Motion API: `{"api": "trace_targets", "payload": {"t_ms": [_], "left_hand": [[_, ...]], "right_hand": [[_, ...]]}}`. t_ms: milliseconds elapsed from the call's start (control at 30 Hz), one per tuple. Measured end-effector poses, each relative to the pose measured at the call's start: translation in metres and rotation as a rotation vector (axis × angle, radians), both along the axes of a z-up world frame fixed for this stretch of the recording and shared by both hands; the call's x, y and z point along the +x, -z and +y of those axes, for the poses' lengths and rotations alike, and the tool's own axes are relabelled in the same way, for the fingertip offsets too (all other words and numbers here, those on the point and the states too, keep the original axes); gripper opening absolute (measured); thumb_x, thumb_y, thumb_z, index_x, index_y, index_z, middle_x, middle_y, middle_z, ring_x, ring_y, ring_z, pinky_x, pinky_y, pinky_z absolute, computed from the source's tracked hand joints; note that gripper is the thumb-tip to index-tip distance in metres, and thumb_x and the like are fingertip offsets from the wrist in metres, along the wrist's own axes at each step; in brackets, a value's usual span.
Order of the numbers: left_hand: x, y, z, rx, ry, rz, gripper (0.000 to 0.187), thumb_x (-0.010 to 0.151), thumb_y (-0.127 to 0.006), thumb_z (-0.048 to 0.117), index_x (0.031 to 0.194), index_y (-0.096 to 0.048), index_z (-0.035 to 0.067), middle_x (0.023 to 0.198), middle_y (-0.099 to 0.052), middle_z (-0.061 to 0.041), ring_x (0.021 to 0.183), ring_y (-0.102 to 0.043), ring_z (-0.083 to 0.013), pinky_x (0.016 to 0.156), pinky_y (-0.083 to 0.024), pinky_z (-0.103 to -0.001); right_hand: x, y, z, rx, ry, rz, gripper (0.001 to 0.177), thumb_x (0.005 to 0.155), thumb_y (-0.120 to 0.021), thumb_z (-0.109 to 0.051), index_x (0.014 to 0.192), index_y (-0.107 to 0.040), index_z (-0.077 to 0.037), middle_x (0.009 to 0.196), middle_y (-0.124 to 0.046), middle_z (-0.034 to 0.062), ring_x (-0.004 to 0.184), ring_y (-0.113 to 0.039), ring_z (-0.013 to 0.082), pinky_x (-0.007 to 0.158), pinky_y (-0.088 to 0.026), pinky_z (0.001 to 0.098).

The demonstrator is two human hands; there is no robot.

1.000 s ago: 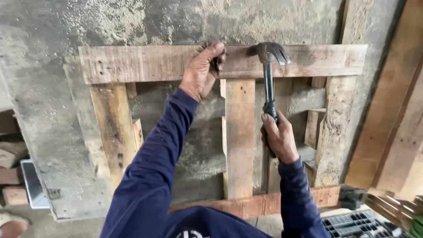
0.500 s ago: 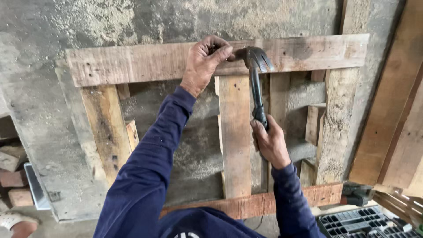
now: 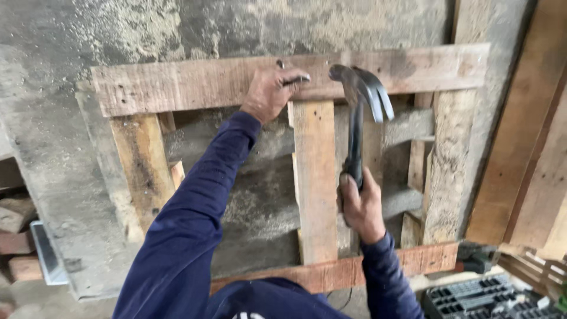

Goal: The person hammers nails into wooden planks to assemble a wooden pallet structure. They position the planks, pick up nails from a container, and use a hammer to drive them into the wood, occasionally adjusting the planks to ensure alignment.

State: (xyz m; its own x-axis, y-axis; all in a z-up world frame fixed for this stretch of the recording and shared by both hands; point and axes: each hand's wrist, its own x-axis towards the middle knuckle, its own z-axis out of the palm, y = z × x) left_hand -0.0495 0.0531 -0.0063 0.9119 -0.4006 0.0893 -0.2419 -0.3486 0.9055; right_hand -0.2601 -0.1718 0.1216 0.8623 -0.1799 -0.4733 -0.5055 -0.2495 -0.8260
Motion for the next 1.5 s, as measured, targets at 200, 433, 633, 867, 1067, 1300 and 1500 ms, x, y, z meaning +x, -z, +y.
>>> {"api": "trace_targets", "payload": {"t_ms": [200, 433, 633, 867, 1067, 1300, 1500], "left_hand": [[0.000, 0.000, 0.000, 0.015, 0.022, -0.007, 0.011, 0.098, -0.073, 0.022, 0.105, -0.080, 0.017, 0.090, -0.079, -0.001, 0.071, -0.067, -0.0137, 0.069, -0.057, -0.028], [0.004, 0.005, 0.005, -0.276, -0.184, 0.081, 0.025, 0.103, -0.069, 0.030, 0.115, -0.076, 0.009, 0.101, -0.076, -0.006, 0.083, -0.071, -0.0099, 0.070, -0.063, -0.030], [0.018, 0.025, 0.018, -0.187, -0.781, -0.185, 0.033, 0.112, -0.052, 0.034, 0.102, -0.071, 0.008, 0.068, -0.059, -0.001, 0.054, -0.054, -0.0121, 0.049, -0.045, -0.033], [0.007, 0.019, 0.015, -0.109, -0.733, -0.333, 0.030, 0.116, -0.048, 0.030, 0.100, -0.059, 0.007, 0.073, -0.057, -0.006, 0.059, -0.054, -0.0114, 0.052, -0.044, -0.032], [0.025, 0.024, 0.012, -0.192, -0.758, -0.137, 0.029, 0.112, -0.047, 0.032, 0.097, -0.053, 0.007, 0.066, -0.057, -0.010, 0.052, -0.055, -0.0196, 0.046, -0.048, -0.034], [0.043, 0.017, 0.027, -0.062, -0.798, -0.354, 0.036, 0.117, -0.041, 0.035, 0.115, -0.050, 0.000, 0.075, -0.058, -0.016, 0.059, -0.060, -0.0299, 0.054, -0.050, -0.042], [0.031, 0.027, 0.014, -0.093, -0.761, -0.227, 0.029, 0.115, -0.044, 0.030, 0.097, -0.051, 0.008, 0.067, -0.055, -0.007, 0.052, -0.053, -0.0196, 0.049, -0.043, -0.038]], "right_hand": [[0.001, -0.007, 0.012, 0.005, -0.109, -0.036, 0.026, 0.104, -0.062, -0.025, 0.104, -0.053, -0.001, 0.068, -0.058, 0.0018, 0.054, -0.052, 0.0078, 0.044, -0.043, 0.0253], [-0.003, -0.046, -0.059, 0.325, -0.231, -0.734, 0.038, 0.110, -0.055, -0.037, 0.129, -0.057, -0.003, 0.106, -0.067, 0.0154, 0.082, -0.069, 0.0182, 0.065, -0.059, 0.0308], [0.011, -0.024, -0.051, 0.199, -0.139, -0.599, 0.036, 0.107, -0.053, -0.041, 0.117, -0.065, -0.009, 0.085, -0.066, 0.0075, 0.067, -0.063, 0.0159, 0.057, -0.055, 0.0325], [0.003, -0.061, -0.044, -0.130, -0.322, -0.588, 0.036, 0.107, -0.056, -0.043, 0.125, -0.060, -0.012, 0.092, -0.066, 0.0092, 0.074, -0.066, 0.0182, 0.066, -0.059, 0.0341], [0.038, -0.079, -0.060, 0.276, -0.066, -0.977, 0.043, 0.098, -0.059, -0.048, 0.122, -0.061, -0.013, 0.085, -0.063, 0.0074, 0.066, -0.063, 0.0188, 0.062, -0.058, 0.0375], [0.027, -0.041, -0.010, -0.283, -0.235, -0.119, 0.015, 0.103, -0.063, -0.022, 0.110, -0.064, -0.009, 0.085, -0.065, 0.0077, 0.069, -0.060, 0.0178, 0.060, -0.053, 0.0347], [0.028, -0.093, -0.035, 0.248, -0.085, -0.939, 0.020, 0.103, -0.060, -0.027, 0.110, -0.063, -0.009, 0.080, -0.062, 0.0050, 0.062, -0.056, 0.0148, 0.053, -0.050, 0.0311]]}}
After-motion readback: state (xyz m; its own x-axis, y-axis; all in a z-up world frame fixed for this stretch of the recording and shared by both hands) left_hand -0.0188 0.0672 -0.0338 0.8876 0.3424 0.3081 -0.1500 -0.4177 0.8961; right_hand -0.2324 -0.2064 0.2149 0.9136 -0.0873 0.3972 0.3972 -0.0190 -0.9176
